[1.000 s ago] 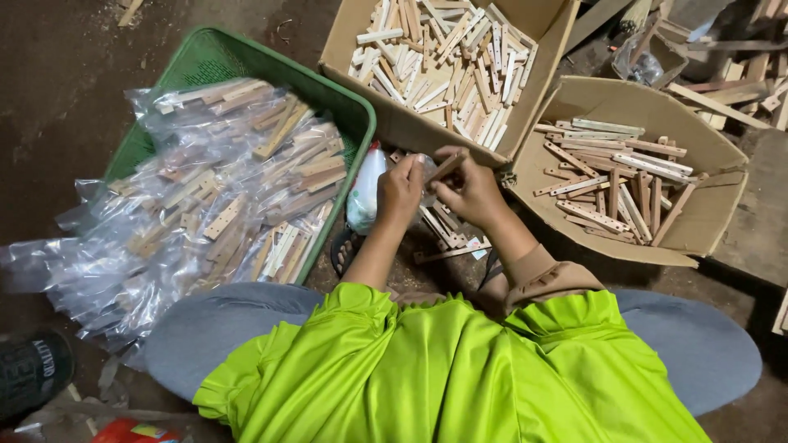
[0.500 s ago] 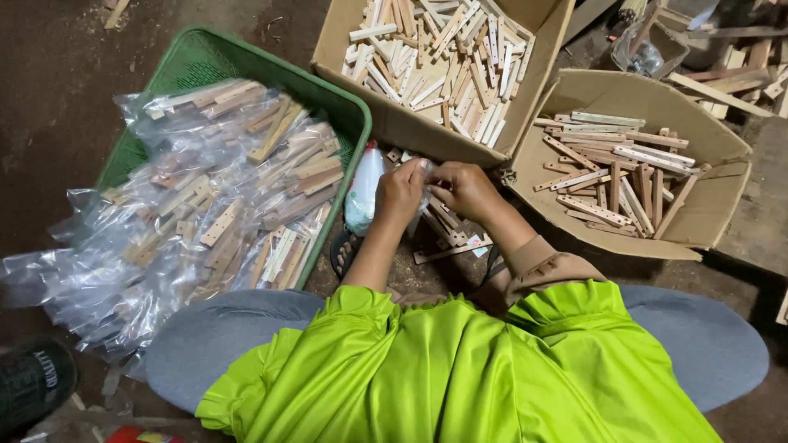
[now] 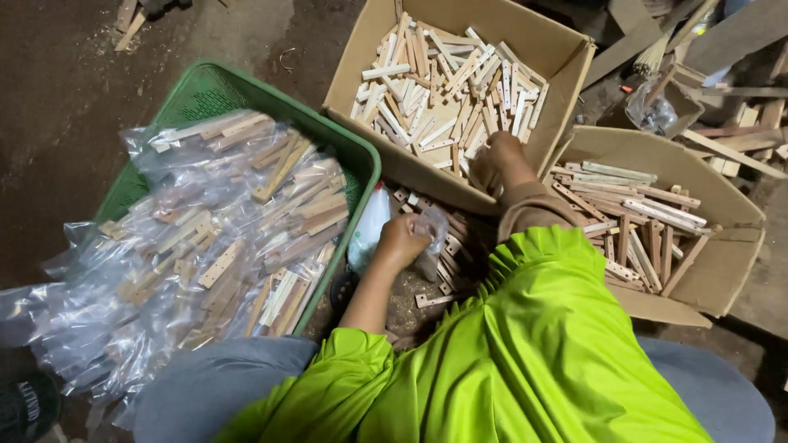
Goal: The person picks up wooden pieces from boxes and places them into plastic bags by hand.
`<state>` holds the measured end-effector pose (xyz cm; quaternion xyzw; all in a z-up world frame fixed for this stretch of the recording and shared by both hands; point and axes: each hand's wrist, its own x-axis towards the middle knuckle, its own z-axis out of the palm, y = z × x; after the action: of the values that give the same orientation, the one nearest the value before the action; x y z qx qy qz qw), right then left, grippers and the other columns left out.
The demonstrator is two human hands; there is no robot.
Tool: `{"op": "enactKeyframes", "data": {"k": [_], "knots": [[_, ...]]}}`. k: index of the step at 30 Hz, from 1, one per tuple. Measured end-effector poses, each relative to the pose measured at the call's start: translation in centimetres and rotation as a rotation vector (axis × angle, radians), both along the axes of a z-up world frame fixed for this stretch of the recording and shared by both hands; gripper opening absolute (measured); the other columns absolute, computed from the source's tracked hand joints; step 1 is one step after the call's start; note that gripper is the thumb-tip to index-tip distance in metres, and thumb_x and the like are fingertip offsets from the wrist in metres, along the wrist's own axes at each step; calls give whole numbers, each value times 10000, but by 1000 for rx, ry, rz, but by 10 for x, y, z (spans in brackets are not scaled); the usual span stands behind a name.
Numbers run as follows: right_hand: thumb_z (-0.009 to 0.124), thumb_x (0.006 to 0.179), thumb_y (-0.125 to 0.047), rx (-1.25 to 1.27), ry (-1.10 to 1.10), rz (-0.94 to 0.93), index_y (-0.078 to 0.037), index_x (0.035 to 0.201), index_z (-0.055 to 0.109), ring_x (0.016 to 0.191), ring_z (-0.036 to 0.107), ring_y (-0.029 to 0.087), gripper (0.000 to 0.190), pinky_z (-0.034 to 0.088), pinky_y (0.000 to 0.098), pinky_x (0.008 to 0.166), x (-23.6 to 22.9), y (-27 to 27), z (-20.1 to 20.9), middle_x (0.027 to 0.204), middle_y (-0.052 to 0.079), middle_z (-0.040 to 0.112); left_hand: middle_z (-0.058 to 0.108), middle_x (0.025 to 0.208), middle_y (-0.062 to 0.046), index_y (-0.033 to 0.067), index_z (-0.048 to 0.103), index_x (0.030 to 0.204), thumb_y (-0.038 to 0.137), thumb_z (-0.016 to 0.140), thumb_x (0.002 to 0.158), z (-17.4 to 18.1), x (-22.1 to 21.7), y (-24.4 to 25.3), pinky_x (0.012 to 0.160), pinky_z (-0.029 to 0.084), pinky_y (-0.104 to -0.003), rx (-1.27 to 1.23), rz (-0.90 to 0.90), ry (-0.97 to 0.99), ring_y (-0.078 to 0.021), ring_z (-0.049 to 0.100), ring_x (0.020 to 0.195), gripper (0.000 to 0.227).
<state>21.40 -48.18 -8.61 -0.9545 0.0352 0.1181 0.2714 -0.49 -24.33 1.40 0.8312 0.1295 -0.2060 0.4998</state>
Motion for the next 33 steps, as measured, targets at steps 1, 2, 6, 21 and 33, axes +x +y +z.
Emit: {"op": "enactKeyframes", "data": {"k": [1,2,6,21,33], "knots": [[750,915,-263,1,-3,3,-46,1079,759,1021,725,402,273,578,489,881,3,3,-8,967,218,751,773,936,-107,99,751,1170,199,753,760,-4,1,-3,838,594,-415,1,3,-3,-285,745,944,422],[735,932,-272,-41,69,-2,14,1104,738,1051,711,433,333,573,510,906,6,5,-15,1000,272,731,762,914,-111,111,763,1138,176,735,769,-8,3,-7,825,598,-433,37,-27,-23,-305,741,948,375],[778,913,-308,-107,152,-14,49,1242,622,1161,654,474,510,559,570,941,16,9,-20,1143,298,679,673,775,-181,29,744,929,144,659,822,-21,7,-23,784,575,-448,68,-10,-166,-385,705,870,179],[659,876,-90,-124,109,386,-95,1142,756,969,732,402,283,615,470,845,4,63,17,1028,240,705,779,857,-136,34,744,1073,137,722,833,38,37,-8,726,601,-364,-112,312,-131,-239,778,829,262],[518,1049,-280,-95,125,356,-193,1285,676,1146,659,457,297,554,547,963,-6,56,47,1276,207,584,785,798,-75,94,793,996,217,689,888,10,33,-2,720,603,-382,19,283,-191,-263,775,830,194]]}}
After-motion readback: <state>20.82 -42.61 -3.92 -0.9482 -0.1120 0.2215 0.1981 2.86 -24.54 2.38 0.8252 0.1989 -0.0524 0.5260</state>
